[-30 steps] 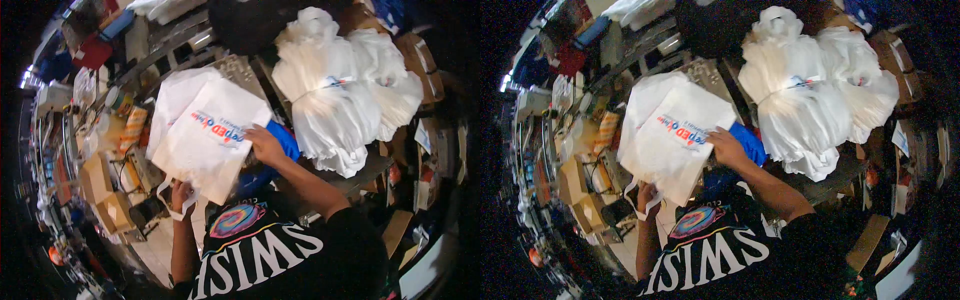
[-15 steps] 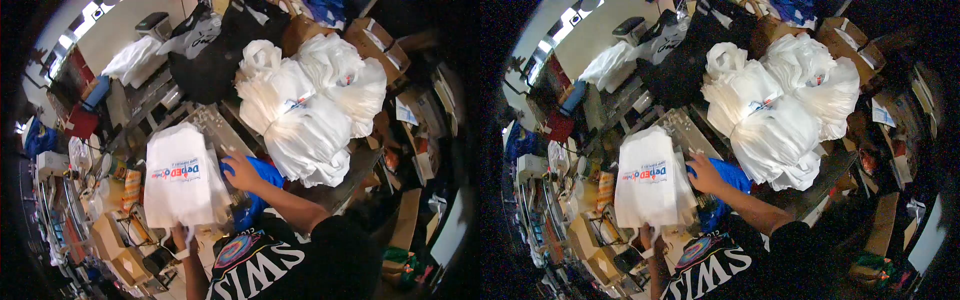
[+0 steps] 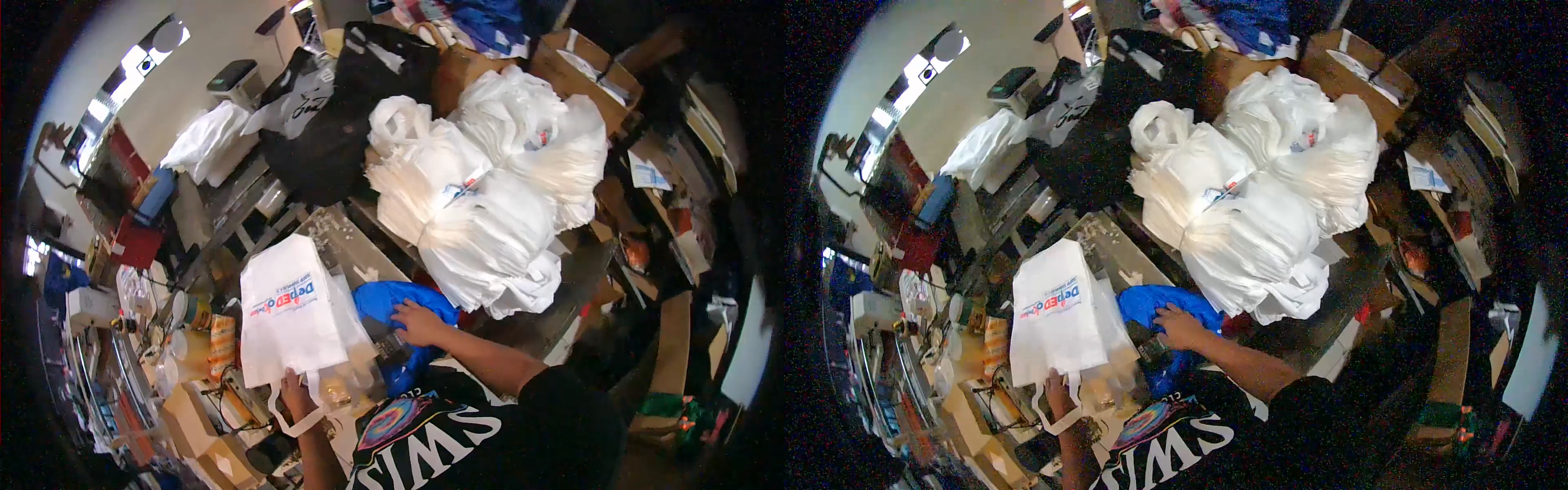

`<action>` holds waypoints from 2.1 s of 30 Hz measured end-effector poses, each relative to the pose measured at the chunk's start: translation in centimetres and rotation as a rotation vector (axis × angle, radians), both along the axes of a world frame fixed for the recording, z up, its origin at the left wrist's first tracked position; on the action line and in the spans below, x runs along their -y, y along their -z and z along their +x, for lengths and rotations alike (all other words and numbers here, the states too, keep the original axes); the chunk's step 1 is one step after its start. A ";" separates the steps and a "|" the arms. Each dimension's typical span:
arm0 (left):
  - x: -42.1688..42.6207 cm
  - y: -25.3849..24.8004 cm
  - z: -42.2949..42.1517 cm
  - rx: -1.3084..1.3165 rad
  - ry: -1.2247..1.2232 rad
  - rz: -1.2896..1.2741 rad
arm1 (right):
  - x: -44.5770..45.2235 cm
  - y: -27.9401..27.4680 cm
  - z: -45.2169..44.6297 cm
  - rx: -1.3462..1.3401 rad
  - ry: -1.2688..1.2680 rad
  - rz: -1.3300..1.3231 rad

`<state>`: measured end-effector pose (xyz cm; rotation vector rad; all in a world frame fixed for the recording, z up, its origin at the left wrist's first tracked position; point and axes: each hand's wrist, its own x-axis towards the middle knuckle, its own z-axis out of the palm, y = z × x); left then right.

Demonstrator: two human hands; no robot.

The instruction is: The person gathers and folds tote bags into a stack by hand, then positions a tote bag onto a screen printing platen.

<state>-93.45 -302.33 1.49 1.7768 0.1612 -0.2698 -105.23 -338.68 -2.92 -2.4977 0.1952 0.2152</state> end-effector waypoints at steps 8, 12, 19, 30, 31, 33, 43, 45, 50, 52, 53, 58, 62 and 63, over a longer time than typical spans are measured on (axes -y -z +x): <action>1.0 -0.6 -0.5 -0.140 -0.180 -0.276 | 0.6 0.9 0.2 0.097 -0.023 0.110; 0.5 -0.2 0.4 -0.192 -0.263 -0.364 | 1.1 -2.0 0.5 0.120 -0.035 0.090; -2.7 2.6 0.2 -0.310 0.024 -0.406 | 17.7 -20.4 3.3 0.673 0.385 -0.070; -1.7 -0.6 -2.0 0.098 0.201 -0.056 | 29.2 -16.0 7.3 -0.154 0.277 -0.372; -1.0 -2.5 -2.3 -0.146 0.019 -0.276 | 28.7 -16.3 7.2 -0.152 0.276 -0.375; -0.6 -3.8 -2.2 -0.389 -0.167 -0.500 | 27.9 -17.1 6.9 -0.079 0.334 -0.362; -5.3 2.4 0.1 0.647 0.589 0.563 | 24.2 -28.3 -5.0 0.145 0.521 -0.371; -4.9 3.8 0.1 0.383 0.498 0.302 | 21.9 -33.4 -10.0 0.217 0.612 -0.359; -6.4 6.2 0.7 -0.176 0.294 -0.270 | 23.0 -38.6 -25.6 0.323 0.803 -0.593; -4.3 3.2 0.8 -0.421 0.158 -0.498 | 23.0 -41.5 -31.7 0.311 0.859 -0.693; -3.6 2.7 0.7 -0.333 0.158 -0.368 | 23.2 -42.8 -34.7 0.276 0.868 -0.779; -4.2 4.8 0.2 0.186 0.202 0.005 | 21.6 -46.8 -39.6 0.293 0.890 -0.763; -4.6 -0.5 1.3 -0.430 0.266 -0.223 | 18.9 -47.1 -36.3 0.263 1.016 -0.645; -5.7 0.3 1.5 -0.447 0.252 -0.306 | 18.5 -46.9 -35.7 0.203 1.057 -0.752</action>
